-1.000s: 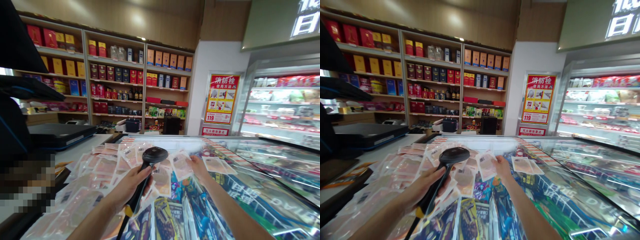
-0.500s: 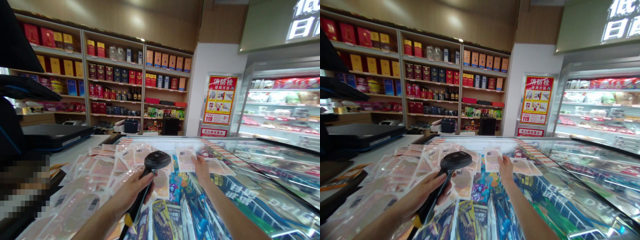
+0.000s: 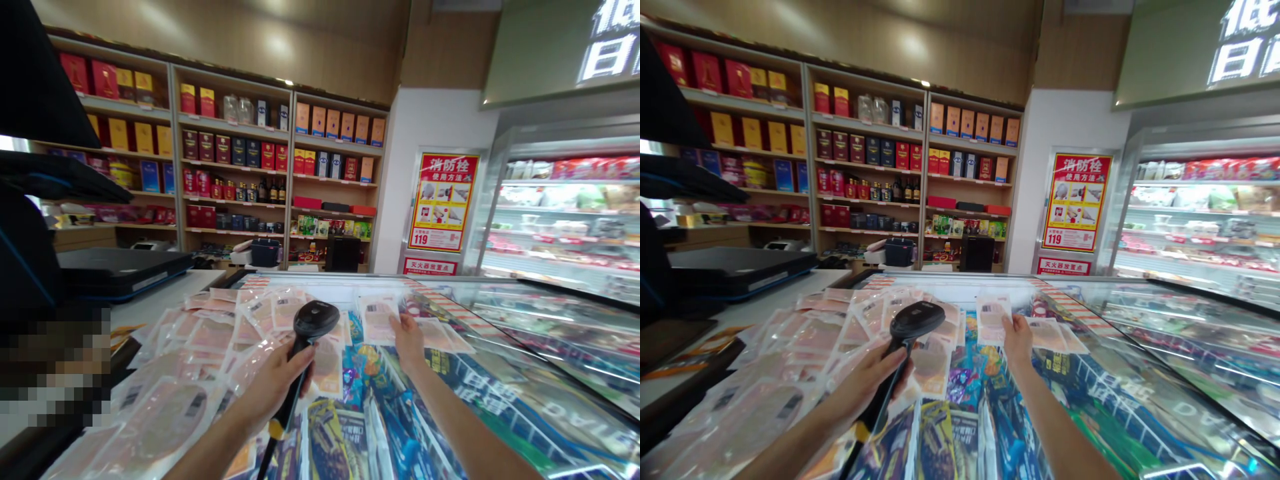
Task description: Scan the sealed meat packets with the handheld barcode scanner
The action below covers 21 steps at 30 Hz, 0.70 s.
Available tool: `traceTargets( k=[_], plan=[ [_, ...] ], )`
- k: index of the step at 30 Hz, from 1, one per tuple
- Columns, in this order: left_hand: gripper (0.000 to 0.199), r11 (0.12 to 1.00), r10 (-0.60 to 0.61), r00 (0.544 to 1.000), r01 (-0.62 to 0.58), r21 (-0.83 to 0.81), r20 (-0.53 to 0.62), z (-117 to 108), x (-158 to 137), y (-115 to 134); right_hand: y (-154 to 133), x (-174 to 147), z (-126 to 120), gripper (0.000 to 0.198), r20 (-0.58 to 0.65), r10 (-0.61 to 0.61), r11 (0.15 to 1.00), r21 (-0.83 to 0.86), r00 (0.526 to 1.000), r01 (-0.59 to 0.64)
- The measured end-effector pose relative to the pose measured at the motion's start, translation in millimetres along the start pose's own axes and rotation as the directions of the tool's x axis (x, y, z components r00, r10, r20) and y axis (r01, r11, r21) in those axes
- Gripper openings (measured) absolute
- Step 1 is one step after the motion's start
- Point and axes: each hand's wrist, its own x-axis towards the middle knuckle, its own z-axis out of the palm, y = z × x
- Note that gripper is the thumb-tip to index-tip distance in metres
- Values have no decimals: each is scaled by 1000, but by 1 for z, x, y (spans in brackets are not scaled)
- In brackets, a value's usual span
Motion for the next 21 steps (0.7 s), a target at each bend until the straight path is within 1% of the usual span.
traceTargets(
  k=[3, 5, 10, 13, 15, 18, 19, 21],
  plan=[
    [30, 999, 14, 1000, -14, 30, -2, -1, 4, -8, 9, 4, 0, 30, 10, 3, 1000, 11, 1000, -3],
    [31, 999, 18, 1000, -18, 37, -12, -1, 5, -10, 13, 4, 0, 29, 15, -9, 1000, -11, 1000, 9],
    [30, 997, 64, 998, -64, 29, 10, -5, 6, -9, 12, 3, -2, 28, 55, -4, 989, -148, 998, 12],
    [28, 996, 85, 996, -85, -17, 2, -13, 7, -3, 9, 4, -4, 28, -5, -12, 973, -230, 1000, 11],
    [28, 995, 96, 995, -96, -39, -22, -17, 7, 2, 6, 5, -4, 32, -26, 12, 979, -205, 1000, -17],
    [28, 994, 86, 995, -89, -69, -54, -19, 6, 6, 2, 5, -4, 41, 36, 77, 995, -72, 996, -74],
    [29, 994, 69, 996, -73, -83, -56, -18, 5, 6, 2, 5, -4, 41, 51, 79, 996, -48, 996, -77],
    [29, 995, 36, 999, -39, -94, -35, -13, 4, 4, 2, 5, -4, 37, 31, 60, 997, -54, 998, -58]
  ],
)
